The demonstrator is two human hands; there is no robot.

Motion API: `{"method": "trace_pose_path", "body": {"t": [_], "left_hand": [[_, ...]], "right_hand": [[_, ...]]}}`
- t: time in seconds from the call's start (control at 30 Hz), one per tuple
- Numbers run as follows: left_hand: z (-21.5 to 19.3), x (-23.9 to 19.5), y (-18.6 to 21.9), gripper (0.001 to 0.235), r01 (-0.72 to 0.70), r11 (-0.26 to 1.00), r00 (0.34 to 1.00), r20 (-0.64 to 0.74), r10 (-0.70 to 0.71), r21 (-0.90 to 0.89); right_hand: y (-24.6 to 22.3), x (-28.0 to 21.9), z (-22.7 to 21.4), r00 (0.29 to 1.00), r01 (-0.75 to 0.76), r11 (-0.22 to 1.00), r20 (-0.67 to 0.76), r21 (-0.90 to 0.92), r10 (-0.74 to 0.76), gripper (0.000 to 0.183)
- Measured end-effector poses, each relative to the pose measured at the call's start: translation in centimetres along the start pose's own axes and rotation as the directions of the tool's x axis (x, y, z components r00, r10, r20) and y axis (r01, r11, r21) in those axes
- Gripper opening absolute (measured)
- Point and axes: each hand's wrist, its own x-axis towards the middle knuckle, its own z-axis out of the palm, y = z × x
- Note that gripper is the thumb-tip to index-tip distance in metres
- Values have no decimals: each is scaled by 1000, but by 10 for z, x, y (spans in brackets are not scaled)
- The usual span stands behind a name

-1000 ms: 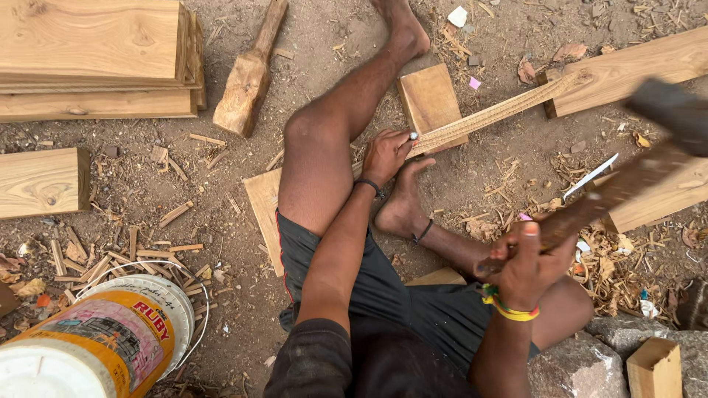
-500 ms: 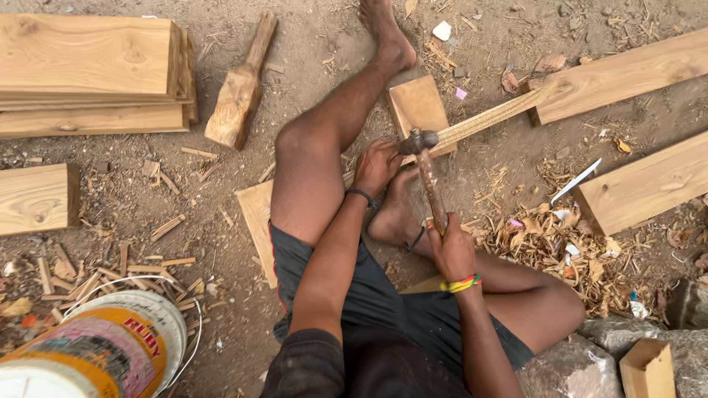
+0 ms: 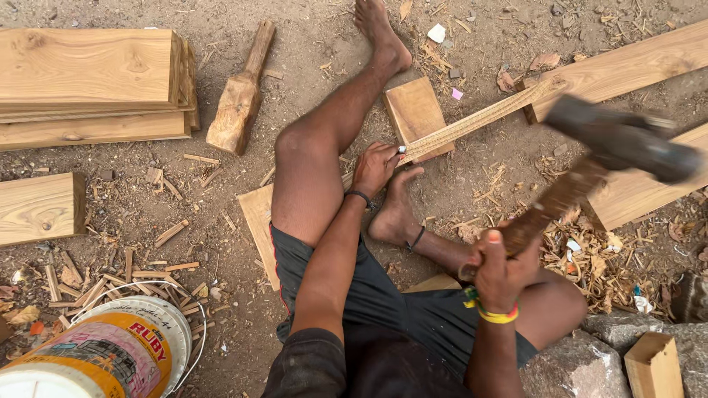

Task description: The person sits on the ground and uses a hammer and chisel to carve a groove into a small piece of wood. They repeatedly strike the chisel to remove wood shavings and shape the piece.

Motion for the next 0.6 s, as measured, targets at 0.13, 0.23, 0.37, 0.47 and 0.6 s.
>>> {"method": "trace_pose_path", "body": {"t": [0.13,0.23,0.37,0.47,0.6], "left_hand": [[1,-2,0,18,-40,998,999,-7,40,52],[2,1,-2,18,-20,996,999,47,16,88],[2,-2,-1,19,-48,994,998,36,45,94],[-2,-3,7,22,-65,998,998,19,64,28],[-2,-3,12,22,-48,998,999,8,48,31]], "right_hand": [[-14,4,1,985,171,971,-30,165,-169,26],[9,4,0,979,203,962,-15,184,-204,26],[71,-5,-6,991,121,772,125,-623,-55,27],[107,-11,-3,962,96,546,217,-833,163,33],[105,-26,-18,947,-35,599,165,-800,275,31]]}}
